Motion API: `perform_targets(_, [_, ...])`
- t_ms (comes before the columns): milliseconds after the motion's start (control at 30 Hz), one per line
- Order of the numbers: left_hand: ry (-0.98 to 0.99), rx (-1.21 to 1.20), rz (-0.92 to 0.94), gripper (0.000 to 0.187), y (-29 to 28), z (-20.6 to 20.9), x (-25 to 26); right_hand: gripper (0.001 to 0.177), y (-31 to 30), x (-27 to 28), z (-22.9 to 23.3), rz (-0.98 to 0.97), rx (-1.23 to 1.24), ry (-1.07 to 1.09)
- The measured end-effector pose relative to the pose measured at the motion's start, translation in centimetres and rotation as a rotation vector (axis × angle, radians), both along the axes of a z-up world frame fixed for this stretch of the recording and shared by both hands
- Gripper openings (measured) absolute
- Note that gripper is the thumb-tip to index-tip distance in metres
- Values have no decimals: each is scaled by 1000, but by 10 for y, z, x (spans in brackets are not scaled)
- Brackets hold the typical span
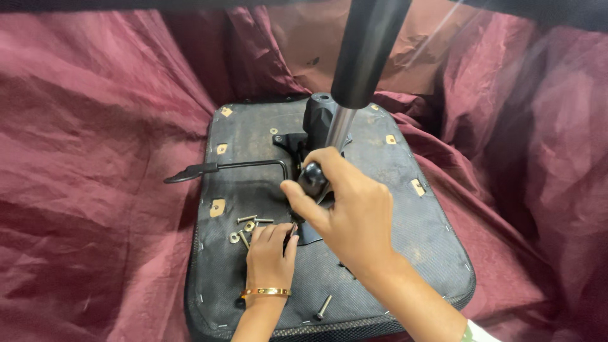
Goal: The person attaches a metal base to the underside of an office chair seat using a screwdriver. They insert screws and tighten them to secure the base to the seat.
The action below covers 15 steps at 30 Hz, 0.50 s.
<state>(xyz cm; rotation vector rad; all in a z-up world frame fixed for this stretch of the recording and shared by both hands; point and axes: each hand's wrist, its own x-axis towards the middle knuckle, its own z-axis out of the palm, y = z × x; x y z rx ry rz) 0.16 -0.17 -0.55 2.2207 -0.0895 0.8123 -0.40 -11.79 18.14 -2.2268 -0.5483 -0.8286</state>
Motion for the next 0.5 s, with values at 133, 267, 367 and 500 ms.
perform_targets(133, [0, -2, 0, 19, 0, -2, 1, 32, 0, -1, -2, 77, -57, 14])
perform_targets(267, [30, -4, -21, 16, 1, -2, -1, 36, -2, -12, -6, 261, -23, 125])
perform_targets(367, [56, 1, -21, 14, 2, 0, 1, 43, 8, -14, -11, 268, 42, 186])
perform_targets(500, [33, -26, -41, 19, 6, 3, -3, 67, 15, -8, -12, 143, 51, 277])
